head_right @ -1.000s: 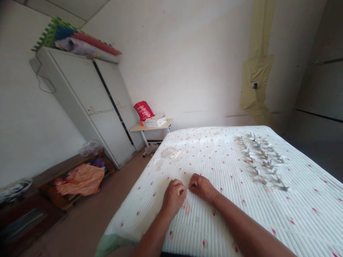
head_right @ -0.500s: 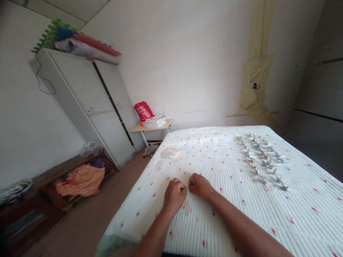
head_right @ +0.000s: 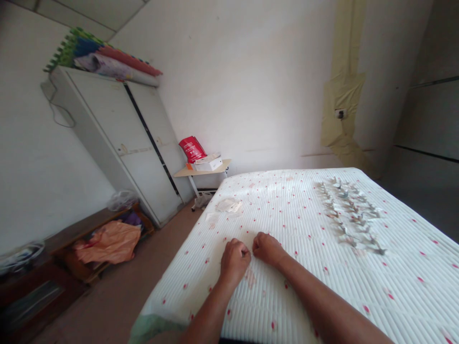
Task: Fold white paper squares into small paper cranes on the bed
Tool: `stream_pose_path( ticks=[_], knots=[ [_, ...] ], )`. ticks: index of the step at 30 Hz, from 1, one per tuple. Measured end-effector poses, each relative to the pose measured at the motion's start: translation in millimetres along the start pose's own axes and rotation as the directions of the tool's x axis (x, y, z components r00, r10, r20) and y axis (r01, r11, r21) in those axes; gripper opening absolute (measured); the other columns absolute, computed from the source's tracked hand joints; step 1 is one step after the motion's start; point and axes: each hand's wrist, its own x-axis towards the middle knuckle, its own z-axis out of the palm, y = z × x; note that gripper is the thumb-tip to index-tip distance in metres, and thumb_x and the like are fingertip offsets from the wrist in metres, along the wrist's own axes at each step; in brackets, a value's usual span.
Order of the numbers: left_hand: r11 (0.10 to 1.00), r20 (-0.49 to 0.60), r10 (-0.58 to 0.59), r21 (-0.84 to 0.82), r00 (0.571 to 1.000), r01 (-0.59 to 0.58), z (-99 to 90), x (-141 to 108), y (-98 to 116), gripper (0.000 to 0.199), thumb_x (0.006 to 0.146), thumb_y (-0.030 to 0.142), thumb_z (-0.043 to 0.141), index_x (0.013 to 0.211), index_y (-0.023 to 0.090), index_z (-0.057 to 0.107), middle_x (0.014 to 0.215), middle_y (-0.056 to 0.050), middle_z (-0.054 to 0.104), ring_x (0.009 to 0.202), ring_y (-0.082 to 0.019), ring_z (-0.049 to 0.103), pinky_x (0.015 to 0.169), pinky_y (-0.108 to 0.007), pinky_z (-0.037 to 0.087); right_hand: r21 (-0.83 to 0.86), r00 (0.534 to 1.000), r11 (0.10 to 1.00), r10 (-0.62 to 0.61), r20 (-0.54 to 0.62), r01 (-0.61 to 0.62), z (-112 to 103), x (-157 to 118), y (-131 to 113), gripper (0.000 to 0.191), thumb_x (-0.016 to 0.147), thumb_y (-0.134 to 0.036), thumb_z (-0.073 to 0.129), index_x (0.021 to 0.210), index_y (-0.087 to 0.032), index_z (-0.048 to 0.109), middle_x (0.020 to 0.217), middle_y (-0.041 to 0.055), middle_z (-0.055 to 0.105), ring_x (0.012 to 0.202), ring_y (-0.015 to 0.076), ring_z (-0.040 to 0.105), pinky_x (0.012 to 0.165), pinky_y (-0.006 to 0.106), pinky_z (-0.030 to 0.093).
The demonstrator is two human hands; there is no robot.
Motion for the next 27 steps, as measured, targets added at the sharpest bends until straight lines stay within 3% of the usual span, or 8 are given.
stream_pose_path(
  ticks=[11,18,27],
  knots=[
    [1.0,-0.009,-0.022,0.011,1.0,0.023,1.0,1.1,-0.9,0.008,0.073,0.014,0.05,0.071,0.018,0.057,0.079,-0.002,0.054,0.083,-0.014,0.049,0.072,-0.023,0.036,-0.047,0.998,0.997,0.067,-0.02,-0.068,2.6,4.5,-3.0,0.015,0.063,-0.011,0.05,0.069,-0.014,0.063,0.079,0.0079,0.063,0.07,0.0154,0.057,0.056,0.022,0.033],
    [0.998,0.019,-0.057,-0.025,0.998,0.057,-0.6,2.9,-1.2,0.007,0.071,0.013,0.053,0.071,0.018,0.057,0.08,0.0,0.056,0.083,-0.014,0.05,0.07,-0.023,0.036,0.029,0.995,0.995,0.098,-0.012,-0.098,2.1,8.7,1.9,0.013,0.058,-0.01,0.053,0.065,-0.015,0.063,0.074,0.0057,0.064,0.068,0.0147,0.057,0.053,0.02,0.034],
    [0.998,0.011,-0.058,-0.038,0.998,0.058,-0.3,2.9,-1.4,0.007,0.071,0.013,0.053,0.071,0.018,0.057,0.08,-0.001,0.055,0.083,-0.014,0.049,0.07,-0.022,0.036,0.176,0.994,0.981,0.073,0.084,-0.087,-9.5,10.3,11.7,0.012,0.057,-0.01,0.056,0.066,-0.014,0.064,0.061,-0.0014,0.062,0.059,0.0101,0.055,0.048,0.015,0.036]
  ],
)
